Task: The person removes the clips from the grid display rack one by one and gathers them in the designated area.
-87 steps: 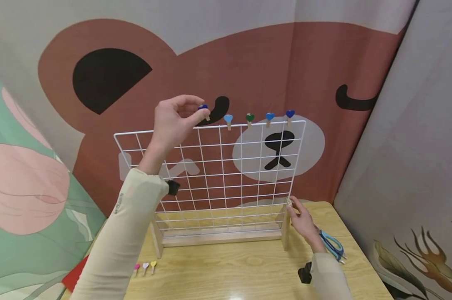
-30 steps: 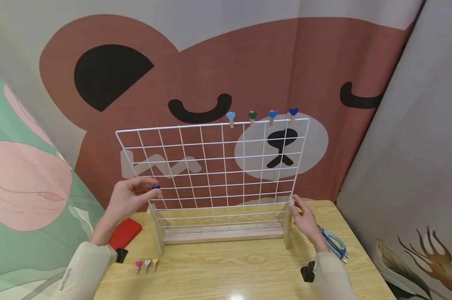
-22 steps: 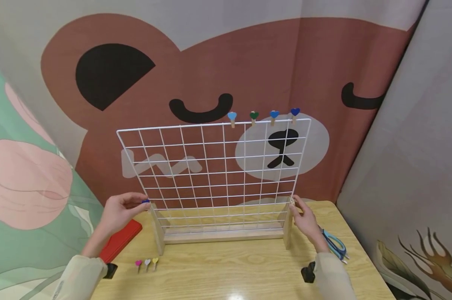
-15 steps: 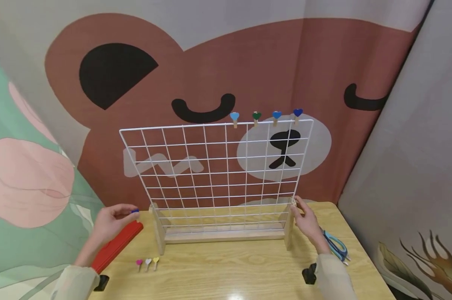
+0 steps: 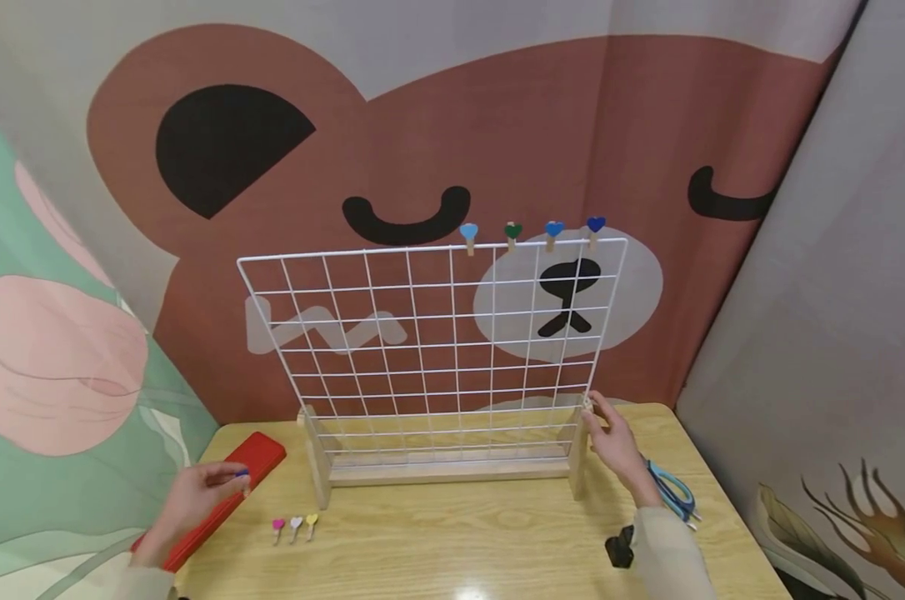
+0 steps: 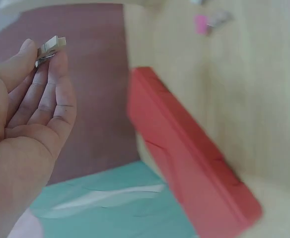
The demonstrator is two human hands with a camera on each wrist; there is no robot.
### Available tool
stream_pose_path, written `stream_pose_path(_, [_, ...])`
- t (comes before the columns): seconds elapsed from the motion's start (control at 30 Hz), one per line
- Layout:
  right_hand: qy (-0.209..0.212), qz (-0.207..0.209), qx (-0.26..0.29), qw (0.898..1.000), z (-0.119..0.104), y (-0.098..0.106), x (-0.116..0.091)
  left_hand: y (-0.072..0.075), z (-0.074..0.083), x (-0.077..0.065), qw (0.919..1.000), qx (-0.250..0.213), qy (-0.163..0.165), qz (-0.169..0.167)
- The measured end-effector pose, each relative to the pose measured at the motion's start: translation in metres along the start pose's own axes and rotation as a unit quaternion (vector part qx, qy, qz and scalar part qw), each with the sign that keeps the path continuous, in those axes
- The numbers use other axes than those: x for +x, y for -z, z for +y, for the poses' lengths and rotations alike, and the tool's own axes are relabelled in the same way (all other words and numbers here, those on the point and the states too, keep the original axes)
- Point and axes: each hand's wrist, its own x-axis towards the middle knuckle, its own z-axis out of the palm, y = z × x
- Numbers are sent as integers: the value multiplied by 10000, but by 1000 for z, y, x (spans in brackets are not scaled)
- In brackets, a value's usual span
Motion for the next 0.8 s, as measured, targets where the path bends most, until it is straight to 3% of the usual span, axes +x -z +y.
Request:
stream_pose_path(0.17, [31,34,-1,10000,-1,0,0,-12,-25,-2,9991,191,328,-181])
stream_pose_path(0.37, [6,34,-20,10000,-1,0,0,-31,-49,-4,9966,693,326,-296])
stream_pose_path(0.8, [92,125,-41,9999,0,-2,1,-52,-73,-4,9926,1018,469,-463])
